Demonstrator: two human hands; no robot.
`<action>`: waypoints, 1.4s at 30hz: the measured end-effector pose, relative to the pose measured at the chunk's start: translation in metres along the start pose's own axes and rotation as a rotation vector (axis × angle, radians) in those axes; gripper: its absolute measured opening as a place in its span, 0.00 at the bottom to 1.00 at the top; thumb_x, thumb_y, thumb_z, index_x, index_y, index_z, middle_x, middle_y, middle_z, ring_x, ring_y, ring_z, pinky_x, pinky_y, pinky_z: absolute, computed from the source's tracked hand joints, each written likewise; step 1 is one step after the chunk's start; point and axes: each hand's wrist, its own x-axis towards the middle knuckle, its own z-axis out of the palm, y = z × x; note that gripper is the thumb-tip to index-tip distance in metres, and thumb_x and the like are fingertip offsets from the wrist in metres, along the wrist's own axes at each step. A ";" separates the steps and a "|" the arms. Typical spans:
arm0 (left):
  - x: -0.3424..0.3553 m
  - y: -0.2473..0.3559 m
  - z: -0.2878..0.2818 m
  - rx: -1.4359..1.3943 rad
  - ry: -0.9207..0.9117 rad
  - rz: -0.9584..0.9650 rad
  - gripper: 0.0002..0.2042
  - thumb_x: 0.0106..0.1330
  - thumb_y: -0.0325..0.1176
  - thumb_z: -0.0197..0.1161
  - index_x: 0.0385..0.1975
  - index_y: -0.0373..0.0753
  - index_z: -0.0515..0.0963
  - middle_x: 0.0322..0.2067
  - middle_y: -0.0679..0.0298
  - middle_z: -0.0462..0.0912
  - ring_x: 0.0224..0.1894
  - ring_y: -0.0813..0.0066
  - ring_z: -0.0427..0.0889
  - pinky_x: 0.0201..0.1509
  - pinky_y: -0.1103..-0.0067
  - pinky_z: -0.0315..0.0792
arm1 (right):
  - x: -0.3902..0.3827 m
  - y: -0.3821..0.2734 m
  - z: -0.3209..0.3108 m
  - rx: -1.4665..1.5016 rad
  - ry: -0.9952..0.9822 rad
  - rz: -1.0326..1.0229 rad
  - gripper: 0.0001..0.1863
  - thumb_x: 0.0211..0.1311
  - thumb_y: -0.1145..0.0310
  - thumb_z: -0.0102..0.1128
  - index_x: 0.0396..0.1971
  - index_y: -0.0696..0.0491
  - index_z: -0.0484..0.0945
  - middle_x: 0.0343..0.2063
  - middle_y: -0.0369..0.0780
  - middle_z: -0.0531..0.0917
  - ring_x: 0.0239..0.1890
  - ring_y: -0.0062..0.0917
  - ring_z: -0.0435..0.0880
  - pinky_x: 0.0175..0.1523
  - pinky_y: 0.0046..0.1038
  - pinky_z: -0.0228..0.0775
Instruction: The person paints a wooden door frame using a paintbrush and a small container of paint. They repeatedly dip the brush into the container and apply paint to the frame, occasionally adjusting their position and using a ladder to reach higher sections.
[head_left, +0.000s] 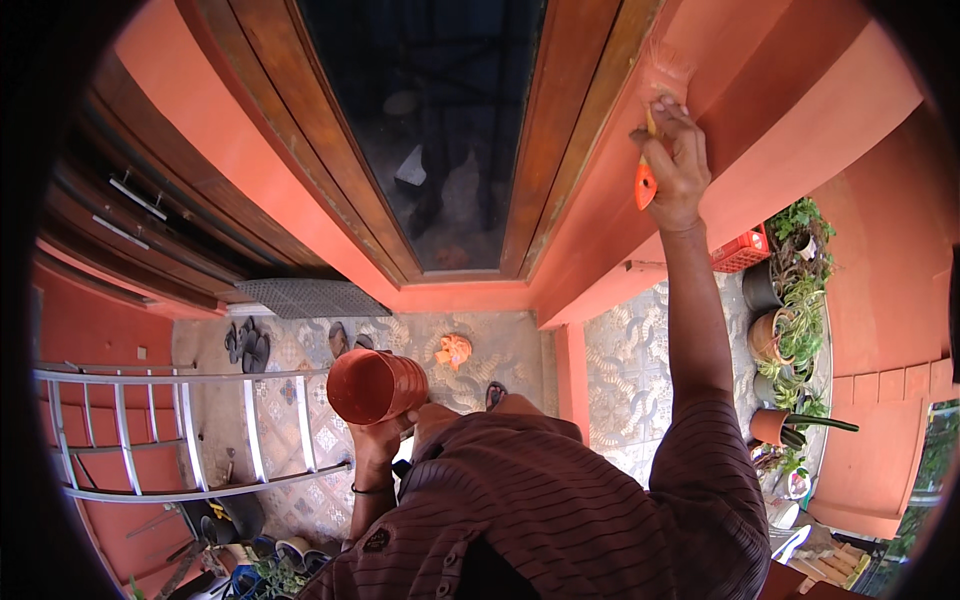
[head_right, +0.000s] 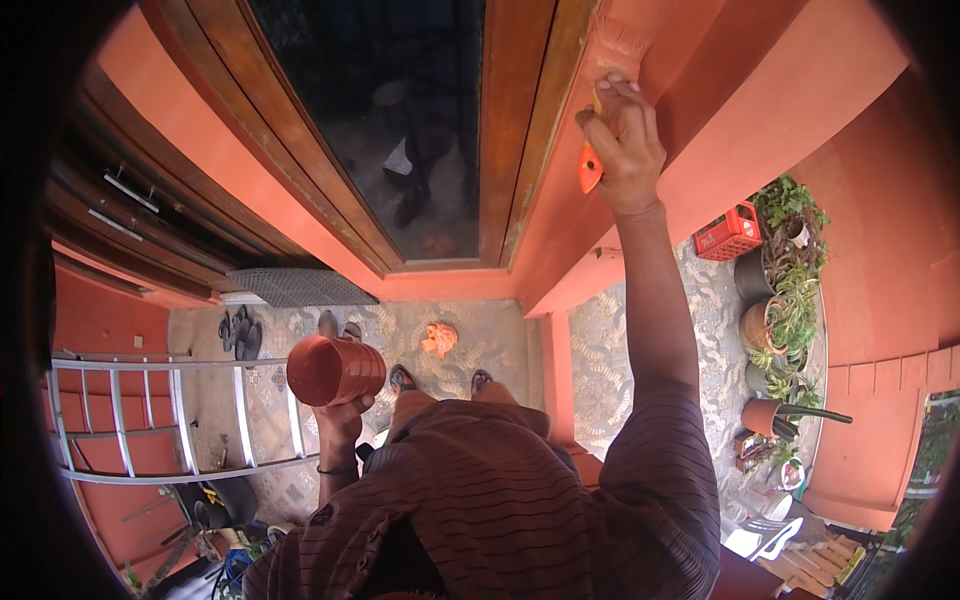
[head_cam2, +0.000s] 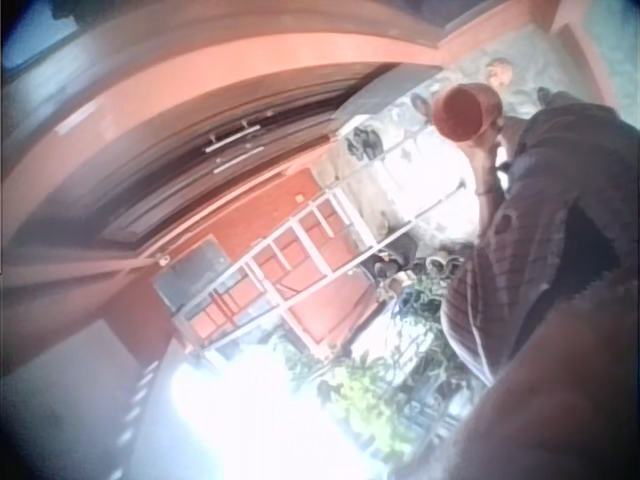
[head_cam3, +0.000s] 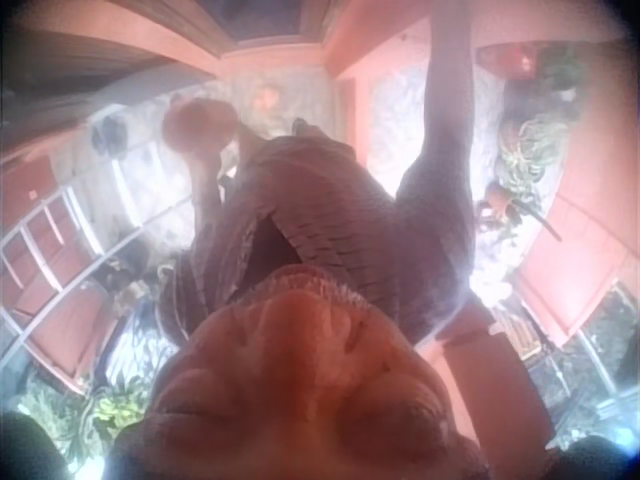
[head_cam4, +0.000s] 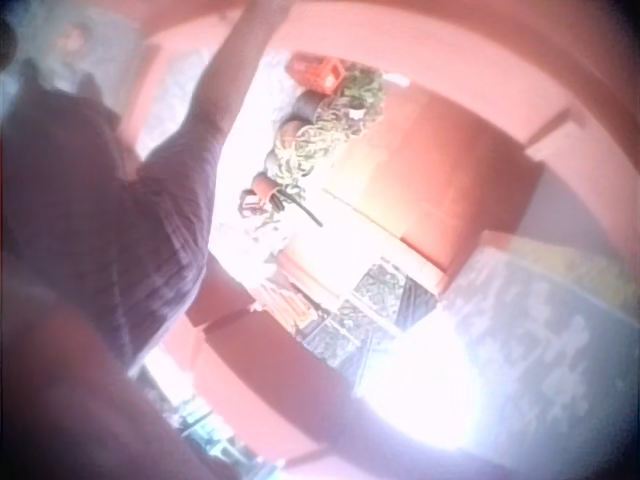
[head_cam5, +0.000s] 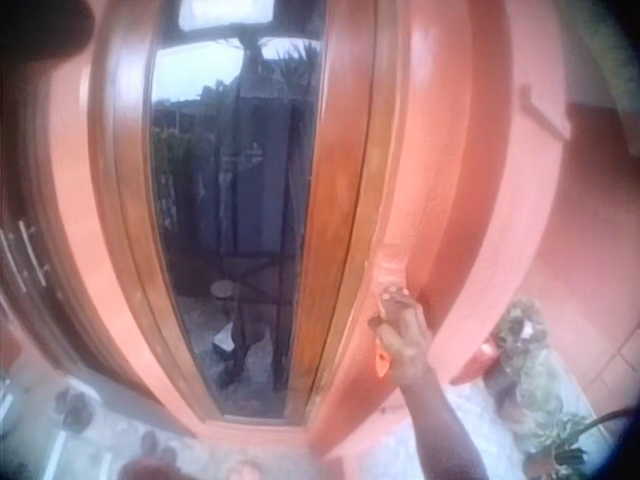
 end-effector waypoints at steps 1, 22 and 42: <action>-0.001 0.001 0.000 0.003 0.009 -0.006 0.51 0.42 0.32 0.91 0.71 0.37 0.71 0.65 0.59 0.79 0.67 0.62 0.78 0.72 0.64 0.74 | -0.018 -0.009 0.005 0.017 -0.023 0.020 0.08 0.50 0.74 0.71 0.33 0.51 0.86 0.54 0.42 0.86 0.63 0.40 0.84 0.69 0.39 0.81; 0.022 -0.005 0.013 0.058 -0.204 0.078 0.44 0.45 0.26 0.83 0.69 0.39 0.72 0.59 0.64 0.80 0.60 0.66 0.81 0.66 0.66 0.77 | -0.181 -0.157 -0.043 1.001 -0.014 1.513 0.06 0.72 0.74 0.71 0.42 0.58 0.84 0.38 0.39 0.90 0.41 0.25 0.92 0.47 0.28 0.86; 0.001 -0.003 -0.022 0.171 -0.053 0.300 0.48 0.41 0.31 0.91 0.68 0.38 0.72 0.62 0.61 0.79 0.67 0.66 0.79 0.73 0.67 0.71 | -0.236 -0.318 0.010 1.167 -1.044 2.093 0.23 0.76 0.59 0.67 0.63 0.50 0.73 0.56 0.44 0.85 0.55 0.28 0.88 0.47 0.33 0.85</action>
